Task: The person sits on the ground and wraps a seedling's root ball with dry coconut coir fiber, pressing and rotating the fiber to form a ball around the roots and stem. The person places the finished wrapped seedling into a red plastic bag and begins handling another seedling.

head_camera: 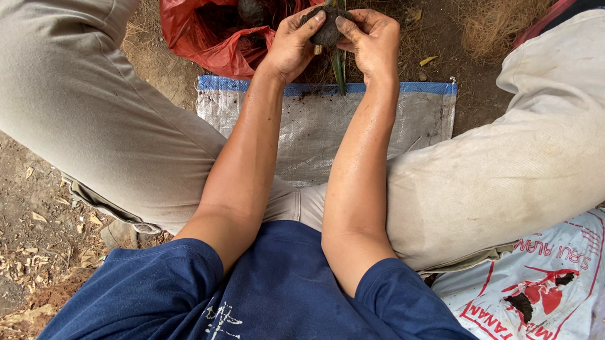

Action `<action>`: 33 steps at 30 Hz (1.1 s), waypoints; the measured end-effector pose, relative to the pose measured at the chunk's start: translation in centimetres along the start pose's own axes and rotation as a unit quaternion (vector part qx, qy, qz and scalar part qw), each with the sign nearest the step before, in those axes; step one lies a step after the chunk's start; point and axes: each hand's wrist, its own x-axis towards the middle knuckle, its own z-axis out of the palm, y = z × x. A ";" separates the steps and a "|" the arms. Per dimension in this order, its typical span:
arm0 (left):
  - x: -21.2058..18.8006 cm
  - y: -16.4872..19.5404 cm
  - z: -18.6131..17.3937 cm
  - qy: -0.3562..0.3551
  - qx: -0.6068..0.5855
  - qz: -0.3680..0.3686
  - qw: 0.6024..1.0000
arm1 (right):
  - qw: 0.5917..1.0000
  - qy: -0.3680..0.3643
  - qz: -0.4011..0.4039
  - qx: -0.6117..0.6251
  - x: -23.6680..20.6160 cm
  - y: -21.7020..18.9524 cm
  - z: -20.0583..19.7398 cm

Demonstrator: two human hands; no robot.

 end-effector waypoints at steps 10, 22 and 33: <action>-0.1 -0.2 0.6 0.074 -0.073 -0.023 0.994 | 0.999 -0.016 0.019 0.041 0.0 0.4 0.4; 0.8 -0.1 1.5 0.078 0.006 0.071 0.994 | 0.976 0.181 -0.068 -0.095 0.2 -0.5 2.8; 1.0 0.9 1.5 0.104 0.212 0.160 0.959 | 0.987 0.084 -0.025 -0.131 0.1 -0.7 4.6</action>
